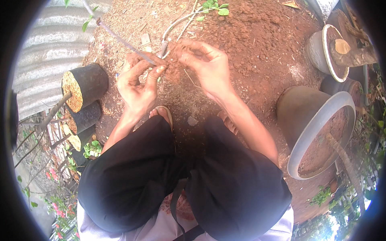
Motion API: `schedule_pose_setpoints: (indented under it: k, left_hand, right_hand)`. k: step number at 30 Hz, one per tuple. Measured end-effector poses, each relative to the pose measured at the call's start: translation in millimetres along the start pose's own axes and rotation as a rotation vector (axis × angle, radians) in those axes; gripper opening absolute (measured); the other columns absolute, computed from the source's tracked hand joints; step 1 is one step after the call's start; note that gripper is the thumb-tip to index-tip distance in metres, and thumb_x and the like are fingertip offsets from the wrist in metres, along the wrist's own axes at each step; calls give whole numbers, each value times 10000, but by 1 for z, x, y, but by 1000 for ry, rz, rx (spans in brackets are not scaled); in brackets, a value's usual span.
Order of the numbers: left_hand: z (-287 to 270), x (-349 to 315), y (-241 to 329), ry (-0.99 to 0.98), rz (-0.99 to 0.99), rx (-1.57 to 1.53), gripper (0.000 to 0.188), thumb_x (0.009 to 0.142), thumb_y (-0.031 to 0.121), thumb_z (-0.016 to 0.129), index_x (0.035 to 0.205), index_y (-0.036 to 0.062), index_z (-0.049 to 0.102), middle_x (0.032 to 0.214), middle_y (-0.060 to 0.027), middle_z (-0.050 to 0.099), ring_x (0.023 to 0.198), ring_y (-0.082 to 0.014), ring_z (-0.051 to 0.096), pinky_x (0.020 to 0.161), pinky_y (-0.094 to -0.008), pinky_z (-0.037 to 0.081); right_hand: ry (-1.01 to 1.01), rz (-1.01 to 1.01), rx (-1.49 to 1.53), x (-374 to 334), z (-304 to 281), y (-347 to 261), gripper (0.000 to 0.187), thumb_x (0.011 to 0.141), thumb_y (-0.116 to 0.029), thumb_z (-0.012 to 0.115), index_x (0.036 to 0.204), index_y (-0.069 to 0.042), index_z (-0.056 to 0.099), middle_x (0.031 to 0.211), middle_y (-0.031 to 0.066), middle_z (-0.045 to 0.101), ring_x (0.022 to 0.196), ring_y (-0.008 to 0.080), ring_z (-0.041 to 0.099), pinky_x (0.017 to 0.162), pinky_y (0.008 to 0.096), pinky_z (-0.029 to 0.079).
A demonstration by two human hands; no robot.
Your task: The person performs plant grafting by hand, repeatedly picking up small plant cuttings, aligning them, and wrapping the junction with clear plastic film. The person works over a soil bed with several potted plants nearby.
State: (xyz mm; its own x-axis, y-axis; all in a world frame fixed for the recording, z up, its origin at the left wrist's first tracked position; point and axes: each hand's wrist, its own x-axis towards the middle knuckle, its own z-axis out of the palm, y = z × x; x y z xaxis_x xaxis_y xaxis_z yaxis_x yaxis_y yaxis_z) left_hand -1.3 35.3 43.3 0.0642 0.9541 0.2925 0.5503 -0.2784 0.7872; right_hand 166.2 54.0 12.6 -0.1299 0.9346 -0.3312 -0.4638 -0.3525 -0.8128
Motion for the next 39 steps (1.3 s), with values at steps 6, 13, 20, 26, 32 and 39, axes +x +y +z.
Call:
schedule_pose_setpoints:
  k: [6,13,20,26,32,39]
  left_hand:
    - [1,-1,-4,67,12,-109,133,698,-24,703,822,26,699,840,-118,635,816,-240,565,757,-333,432]
    - [-4,1,-7,14,-37,-196,99,774,-55,671,868,-23,675,916,-97,620,860,-166,561,765,-286,443]
    - [1,-1,-11,90,-47,-185,98,779,-52,669,874,-30,672,930,-106,621,880,-175,567,774,-292,451]
    - [1,0,-15,109,16,-173,98,774,-56,670,870,-39,672,930,-116,622,882,-193,573,782,-305,455]
    - [0,-1,-11,116,50,-148,103,765,-74,667,863,-46,662,911,-113,618,874,-198,574,775,-306,456]
    - [-3,1,-14,102,12,-195,107,733,-48,677,833,-8,682,881,-111,619,866,-212,571,793,-316,444]
  right_hand:
    - [80,-69,103,17,-22,5,184,897,-34,554,1065,-30,628,1090,115,620,1001,212,621,825,331,556]
    - [100,-338,-613,23,-37,-31,270,845,-65,632,1115,-58,635,1172,102,612,1062,230,602,872,363,514]
    - [-463,321,560,-15,-9,2,442,909,-83,566,1304,34,405,1231,130,553,1063,258,602,953,369,493]
    - [-299,349,498,-12,-1,13,450,910,-59,553,1302,76,379,1193,150,567,1017,240,619,911,337,522]
    - [-344,367,80,-9,-5,-1,315,884,-54,597,1170,69,550,1071,151,645,947,190,640,828,283,531]
    - [-239,19,-361,3,-17,-14,299,874,20,572,1173,32,571,1066,116,653,939,144,630,809,270,532]
